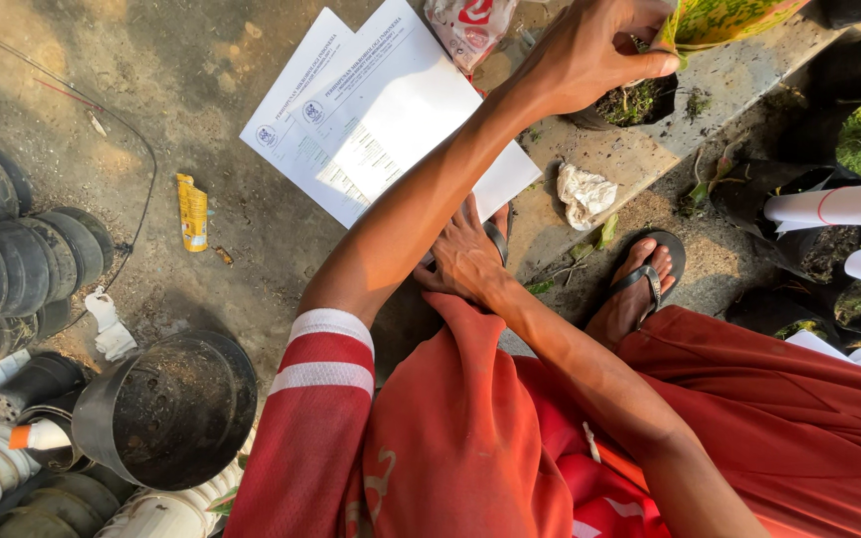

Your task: The person wraps small potted plants with white paper, securing them with rubber bands. They handle each plant individually, folding the paper around the foliage and pot, then placing the wrapped units upright in a row.

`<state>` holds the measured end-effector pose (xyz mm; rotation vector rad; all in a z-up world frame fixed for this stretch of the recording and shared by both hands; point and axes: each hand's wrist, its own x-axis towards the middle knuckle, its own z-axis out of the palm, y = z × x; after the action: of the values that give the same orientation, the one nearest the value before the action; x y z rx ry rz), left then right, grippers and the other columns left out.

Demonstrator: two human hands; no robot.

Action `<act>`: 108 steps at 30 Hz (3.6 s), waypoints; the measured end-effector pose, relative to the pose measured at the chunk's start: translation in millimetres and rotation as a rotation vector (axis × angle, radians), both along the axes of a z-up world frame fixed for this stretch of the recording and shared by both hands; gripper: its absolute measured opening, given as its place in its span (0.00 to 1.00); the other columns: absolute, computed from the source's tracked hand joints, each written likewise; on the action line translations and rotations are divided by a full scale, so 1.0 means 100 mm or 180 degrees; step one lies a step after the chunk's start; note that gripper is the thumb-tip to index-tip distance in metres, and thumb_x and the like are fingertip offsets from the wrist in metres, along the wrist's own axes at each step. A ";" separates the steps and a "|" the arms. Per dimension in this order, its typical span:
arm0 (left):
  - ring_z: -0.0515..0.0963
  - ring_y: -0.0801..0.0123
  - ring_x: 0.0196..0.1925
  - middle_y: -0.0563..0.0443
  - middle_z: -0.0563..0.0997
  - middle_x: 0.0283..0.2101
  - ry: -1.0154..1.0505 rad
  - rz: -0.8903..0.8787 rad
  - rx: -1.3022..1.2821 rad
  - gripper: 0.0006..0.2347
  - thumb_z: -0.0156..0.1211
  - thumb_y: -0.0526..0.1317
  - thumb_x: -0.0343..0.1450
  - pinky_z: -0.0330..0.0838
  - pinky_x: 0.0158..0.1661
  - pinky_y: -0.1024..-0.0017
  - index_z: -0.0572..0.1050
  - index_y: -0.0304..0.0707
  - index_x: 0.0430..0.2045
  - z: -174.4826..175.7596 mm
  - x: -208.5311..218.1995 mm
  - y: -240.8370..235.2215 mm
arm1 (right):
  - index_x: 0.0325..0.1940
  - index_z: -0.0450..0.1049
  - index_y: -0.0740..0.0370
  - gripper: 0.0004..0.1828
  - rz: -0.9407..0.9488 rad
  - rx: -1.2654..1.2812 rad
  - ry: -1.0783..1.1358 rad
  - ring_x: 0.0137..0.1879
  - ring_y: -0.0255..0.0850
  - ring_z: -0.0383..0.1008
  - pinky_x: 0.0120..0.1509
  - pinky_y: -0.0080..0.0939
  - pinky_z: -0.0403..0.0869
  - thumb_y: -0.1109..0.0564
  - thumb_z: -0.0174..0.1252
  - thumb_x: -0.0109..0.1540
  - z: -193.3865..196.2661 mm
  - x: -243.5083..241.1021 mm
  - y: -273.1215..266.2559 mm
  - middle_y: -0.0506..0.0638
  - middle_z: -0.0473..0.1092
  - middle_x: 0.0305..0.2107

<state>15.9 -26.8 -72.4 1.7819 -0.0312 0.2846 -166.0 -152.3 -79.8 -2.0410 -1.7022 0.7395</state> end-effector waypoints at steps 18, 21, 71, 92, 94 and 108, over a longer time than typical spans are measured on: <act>0.89 0.65 0.47 0.45 0.87 0.47 0.0007 -0.0111 -0.0188 0.15 0.68 0.40 0.72 0.79 0.52 0.66 0.79 0.30 0.49 0.18 -0.09 0.04 | 0.54 0.74 0.61 0.18 -0.0044 -0.0568 0.0157 0.75 0.62 0.45 0.73 0.69 0.48 0.57 0.56 0.60 0.46 0.29 -0.09 0.61 0.56 0.68; 0.90 0.67 0.43 0.46 0.88 0.39 0.0373 -0.0179 -0.0181 0.10 0.69 0.40 0.74 0.82 0.53 0.68 0.83 0.32 0.42 0.22 -0.13 0.08 | 0.48 0.72 0.64 0.09 -0.0235 -0.0928 0.0681 0.66 0.53 0.64 0.69 0.52 0.67 0.62 0.52 0.64 0.79 0.81 -0.29 0.53 0.63 0.66; 0.85 0.73 0.40 0.50 0.88 0.39 0.0502 0.0333 0.0067 0.11 0.71 0.41 0.71 0.77 0.45 0.71 0.83 0.34 0.41 0.54 -0.28 0.26 | 0.58 0.80 0.58 0.14 -0.3297 -0.1466 0.0225 0.33 0.53 0.73 0.34 0.48 0.71 0.62 0.58 0.69 1.91 2.29 -1.99 0.57 0.80 0.37; 0.54 0.46 0.74 0.40 0.52 0.72 -0.0254 0.0524 0.1053 0.15 0.83 0.40 0.60 0.51 0.71 0.57 0.86 0.41 0.38 0.58 -0.22 0.24 | 0.56 0.76 0.68 0.08 -0.3480 0.2069 0.1541 0.50 0.35 0.78 0.57 0.35 0.76 0.67 0.60 0.72 1.81 2.73 -2.03 0.53 0.78 0.47; 0.58 0.48 0.74 0.42 0.55 0.71 -0.0120 0.0341 0.0782 0.16 0.83 0.40 0.61 0.55 0.72 0.58 0.86 0.41 0.40 0.53 -0.19 0.26 | 0.59 0.77 0.67 0.09 -0.3542 0.1883 0.1699 0.49 0.34 0.78 0.55 0.35 0.75 0.65 0.61 0.74 1.77 2.75 -2.02 0.52 0.79 0.48; 0.85 0.63 0.46 0.47 0.86 0.43 0.0394 0.0153 0.0589 0.10 0.74 0.41 0.68 0.76 0.47 0.66 0.83 0.40 0.40 0.54 -0.17 0.21 | 0.53 0.77 0.70 0.06 -0.3613 0.1874 0.0669 0.43 0.30 0.74 0.49 0.32 0.72 0.68 0.59 0.72 1.94 2.60 -1.80 0.48 0.77 0.41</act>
<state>-0.8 -5.9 -18.5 1.9831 0.0760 0.2105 93.7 -331.9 113.9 -1.9449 -0.3612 0.0337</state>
